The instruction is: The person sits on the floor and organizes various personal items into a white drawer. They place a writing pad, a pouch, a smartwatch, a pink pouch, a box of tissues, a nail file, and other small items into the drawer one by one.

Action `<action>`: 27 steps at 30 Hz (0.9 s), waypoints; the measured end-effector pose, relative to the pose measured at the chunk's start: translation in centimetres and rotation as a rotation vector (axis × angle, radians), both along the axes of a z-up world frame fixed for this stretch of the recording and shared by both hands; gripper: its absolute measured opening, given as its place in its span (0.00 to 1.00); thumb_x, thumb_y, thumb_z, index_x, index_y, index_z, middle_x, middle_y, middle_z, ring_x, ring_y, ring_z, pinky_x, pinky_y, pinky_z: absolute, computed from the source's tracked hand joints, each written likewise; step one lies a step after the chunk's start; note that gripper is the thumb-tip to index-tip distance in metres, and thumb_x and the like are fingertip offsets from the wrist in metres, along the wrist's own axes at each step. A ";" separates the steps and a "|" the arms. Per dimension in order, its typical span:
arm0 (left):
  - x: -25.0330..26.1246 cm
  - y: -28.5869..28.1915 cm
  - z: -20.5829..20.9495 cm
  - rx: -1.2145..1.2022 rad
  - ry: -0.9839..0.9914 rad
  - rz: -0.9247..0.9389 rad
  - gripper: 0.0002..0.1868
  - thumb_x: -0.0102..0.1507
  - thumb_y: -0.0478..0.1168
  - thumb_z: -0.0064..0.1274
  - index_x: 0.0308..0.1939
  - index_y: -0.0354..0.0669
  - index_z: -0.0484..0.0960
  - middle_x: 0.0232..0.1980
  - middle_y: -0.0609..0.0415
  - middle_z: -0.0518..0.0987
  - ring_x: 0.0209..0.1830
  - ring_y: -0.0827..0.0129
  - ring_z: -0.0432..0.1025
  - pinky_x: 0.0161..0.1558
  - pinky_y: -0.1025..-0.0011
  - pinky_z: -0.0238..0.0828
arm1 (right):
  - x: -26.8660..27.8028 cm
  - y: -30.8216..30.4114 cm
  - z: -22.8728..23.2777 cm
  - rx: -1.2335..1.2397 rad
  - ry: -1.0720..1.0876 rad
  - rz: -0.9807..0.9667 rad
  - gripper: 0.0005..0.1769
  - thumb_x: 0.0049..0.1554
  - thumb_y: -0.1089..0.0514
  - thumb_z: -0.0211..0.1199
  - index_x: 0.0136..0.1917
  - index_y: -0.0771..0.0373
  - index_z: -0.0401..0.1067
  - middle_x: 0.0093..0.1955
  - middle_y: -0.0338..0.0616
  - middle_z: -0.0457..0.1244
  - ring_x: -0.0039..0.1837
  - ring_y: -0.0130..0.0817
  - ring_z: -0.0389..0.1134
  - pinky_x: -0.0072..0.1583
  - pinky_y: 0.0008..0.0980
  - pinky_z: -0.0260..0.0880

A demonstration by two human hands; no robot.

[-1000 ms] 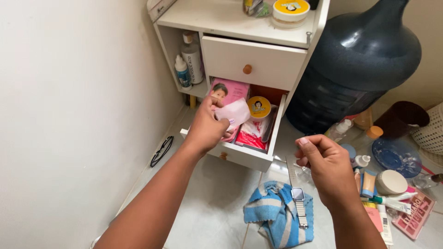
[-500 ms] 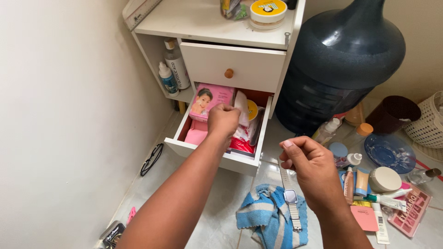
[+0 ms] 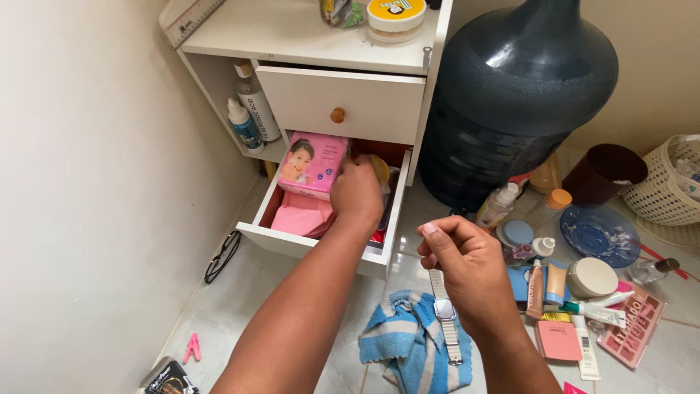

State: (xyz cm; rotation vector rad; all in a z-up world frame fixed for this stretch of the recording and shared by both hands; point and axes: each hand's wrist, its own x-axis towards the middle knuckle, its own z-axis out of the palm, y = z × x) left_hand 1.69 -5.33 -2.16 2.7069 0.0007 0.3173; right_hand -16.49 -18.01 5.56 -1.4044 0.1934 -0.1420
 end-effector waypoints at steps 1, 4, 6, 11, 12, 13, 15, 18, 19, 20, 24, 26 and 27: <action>0.1 -0.4 -0.4 0.035 0.002 -0.046 0.11 0.63 0.36 0.53 0.48 0.37 0.81 0.56 0.40 0.77 0.46 0.44 0.79 0.43 0.52 0.78 | 0.0 0.0 0.0 -0.018 0.020 -0.004 0.11 0.61 0.56 0.63 0.45 0.68 0.77 0.36 0.41 0.66 0.39 0.26 0.64 0.44 0.27 0.68; 0.4 -0.7 -1.2 0.124 -0.023 -0.168 0.10 0.60 0.35 0.53 0.43 0.38 0.84 0.56 0.41 0.77 0.51 0.46 0.77 0.45 0.54 0.78 | 0.1 0.2 0.0 -0.065 0.050 -0.009 0.11 0.60 0.56 0.63 0.45 0.67 0.78 0.35 0.41 0.67 0.39 0.26 0.65 0.43 0.26 0.67; 0.4 -0.4 -1.5 0.181 -0.031 -0.213 0.10 0.58 0.35 0.53 0.41 0.41 0.86 0.55 0.42 0.78 0.54 0.47 0.75 0.47 0.55 0.78 | 0.1 0.4 0.1 -0.086 0.031 -0.004 0.11 0.60 0.55 0.62 0.45 0.67 0.78 0.35 0.40 0.67 0.39 0.26 0.65 0.44 0.26 0.68; 0.1 0.0 -0.6 0.248 0.002 -0.249 0.09 0.60 0.36 0.52 0.40 0.46 0.87 0.51 0.46 0.81 0.55 0.49 0.74 0.51 0.55 0.75 | 0.0 0.7 0.1 -0.076 0.048 0.002 0.12 0.60 0.55 0.63 0.45 0.67 0.78 0.35 0.41 0.67 0.39 0.26 0.65 0.43 0.27 0.68; -0.1 0.1 -0.1 0.235 -0.001 -0.263 0.10 0.60 0.35 0.51 0.40 0.46 0.87 0.51 0.47 0.82 0.56 0.49 0.73 0.52 0.55 0.75 | 0.0 0.8 0.1 -0.073 0.046 0.005 0.12 0.60 0.55 0.63 0.45 0.67 0.78 0.35 0.41 0.67 0.39 0.26 0.65 0.44 0.27 0.68; -0.4 0.3 0.4 0.221 -0.005 -0.277 0.10 0.60 0.35 0.51 0.41 0.46 0.87 0.51 0.48 0.82 0.56 0.49 0.73 0.53 0.55 0.74 | 0.0 0.9 0.0 -0.077 0.043 0.009 0.12 0.60 0.55 0.63 0.45 0.67 0.78 0.35 0.41 0.67 0.39 0.26 0.65 0.44 0.27 0.68; -1.1 0.8 1.6 0.166 0.022 -0.305 0.12 0.61 0.34 0.50 0.45 0.46 0.86 0.52 0.47 0.81 0.56 0.48 0.73 0.54 0.54 0.73 | -0.1 1.0 -0.3 -0.086 0.040 0.020 0.12 0.60 0.55 0.63 0.45 0.67 0.78 0.35 0.41 0.67 0.39 0.26 0.65 0.43 0.27 0.68; -2.5 2.2 3.9 0.006 -0.004 -0.368 0.18 0.59 0.31 0.47 0.52 0.44 0.82 0.54 0.43 0.80 0.54 0.45 0.73 0.53 0.51 0.71 | -0.2 1.2 -0.9 -0.096 -0.015 0.036 0.11 0.60 0.56 0.63 0.45 0.66 0.78 0.36 0.40 0.68 0.39 0.25 0.65 0.44 0.26 0.67; -3.2 3.0 4.7 -0.076 -0.089 -0.402 0.23 0.56 0.30 0.47 0.54 0.44 0.81 0.54 0.43 0.79 0.54 0.43 0.73 0.51 0.50 0.71 | -0.1 1.3 -1.1 -0.109 -0.037 0.035 0.11 0.61 0.56 0.63 0.45 0.67 0.77 0.36 0.40 0.67 0.39 0.24 0.65 0.44 0.26 0.67; -4.0 4.1 5.4 -0.156 -0.172 -0.423 0.27 0.52 0.29 0.47 0.56 0.43 0.80 0.54 0.42 0.79 0.53 0.42 0.72 0.49 0.50 0.70 | 0.0 1.5 -1.3 -0.120 -0.056 0.045 0.10 0.61 0.56 0.63 0.45 0.67 0.77 0.36 0.40 0.67 0.39 0.24 0.64 0.44 0.25 0.66; -7.2 11.0 7.7 -0.314 -0.322 -0.453 0.17 0.66 0.35 0.47 0.58 0.42 0.79 0.56 0.42 0.81 0.56 0.45 0.75 0.56 0.53 0.71 | -0.7 3.5 -2.1 -0.226 -0.118 0.070 0.10 0.64 0.56 0.63 0.48 0.67 0.77 0.39 0.39 0.67 0.41 0.23 0.64 0.45 0.24 0.66; -9.2 15.0 8.1 -0.316 -0.330 -0.412 0.16 0.67 0.34 0.46 0.58 0.42 0.79 0.56 0.42 0.81 0.57 0.46 0.75 0.58 0.54 0.71 | -1.6 5.4 -2.7 -0.285 -0.134 0.091 0.11 0.65 0.56 0.62 0.50 0.67 0.76 0.41 0.40 0.68 0.43 0.23 0.66 0.48 0.25 0.69; -10.7 17.3 8.0 -0.308 -0.280 -0.368 0.15 0.67 0.35 0.46 0.57 0.42 0.79 0.55 0.42 0.82 0.56 0.46 0.75 0.56 0.54 0.71 | -2.2 6.6 -3.2 -0.317 -0.149 0.097 0.11 0.66 0.55 0.61 0.51 0.67 0.75 0.43 0.40 0.69 0.44 0.23 0.67 0.49 0.25 0.70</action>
